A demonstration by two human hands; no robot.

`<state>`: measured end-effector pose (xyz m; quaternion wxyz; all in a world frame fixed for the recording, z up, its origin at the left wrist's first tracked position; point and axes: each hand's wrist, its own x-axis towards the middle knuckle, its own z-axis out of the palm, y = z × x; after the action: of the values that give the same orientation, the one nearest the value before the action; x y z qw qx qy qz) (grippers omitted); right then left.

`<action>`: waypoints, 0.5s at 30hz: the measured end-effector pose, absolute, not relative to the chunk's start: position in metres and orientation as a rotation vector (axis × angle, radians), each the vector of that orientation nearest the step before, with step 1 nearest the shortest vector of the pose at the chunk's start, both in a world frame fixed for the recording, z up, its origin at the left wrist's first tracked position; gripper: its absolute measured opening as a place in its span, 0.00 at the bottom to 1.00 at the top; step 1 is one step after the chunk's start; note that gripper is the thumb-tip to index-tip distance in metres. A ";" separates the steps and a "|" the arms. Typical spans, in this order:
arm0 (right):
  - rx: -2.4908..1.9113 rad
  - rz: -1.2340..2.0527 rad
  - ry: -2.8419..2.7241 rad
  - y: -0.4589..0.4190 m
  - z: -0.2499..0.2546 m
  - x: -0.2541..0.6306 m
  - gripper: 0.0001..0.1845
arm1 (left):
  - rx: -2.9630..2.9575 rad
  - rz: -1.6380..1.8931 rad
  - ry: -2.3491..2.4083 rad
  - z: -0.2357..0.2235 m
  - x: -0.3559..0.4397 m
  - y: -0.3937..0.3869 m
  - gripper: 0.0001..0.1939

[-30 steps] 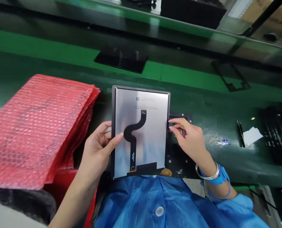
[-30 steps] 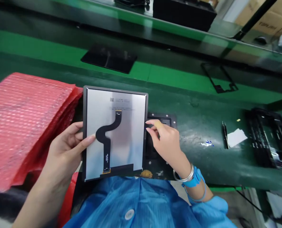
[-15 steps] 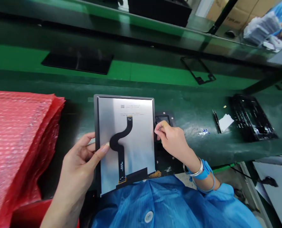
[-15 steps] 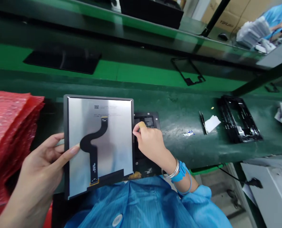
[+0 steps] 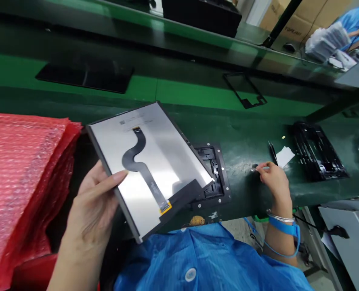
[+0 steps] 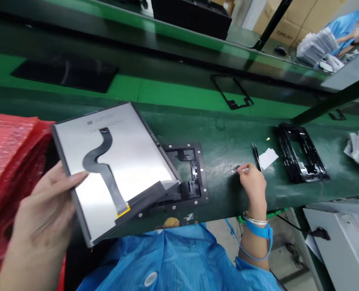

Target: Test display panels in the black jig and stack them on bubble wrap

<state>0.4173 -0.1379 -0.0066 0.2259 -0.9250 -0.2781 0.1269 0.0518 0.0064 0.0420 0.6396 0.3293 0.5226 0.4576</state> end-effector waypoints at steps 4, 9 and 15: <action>-2.256 0.028 -1.045 -0.127 0.011 0.370 0.14 | 0.725 1.015 1.092 0.035 0.058 0.004 0.22; -1.258 0.119 -2.066 -0.099 0.037 0.292 0.19 | 0.763 0.970 0.956 0.032 0.067 0.000 0.22; -1.076 -0.015 -2.153 -0.080 0.039 0.266 0.19 | 0.773 0.967 0.773 0.047 0.067 -0.016 0.21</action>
<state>0.2658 -0.0797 0.0387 0.3590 -0.4172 -0.8349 -0.0059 0.0671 -0.0155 0.0469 0.7452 0.3531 0.3532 0.4419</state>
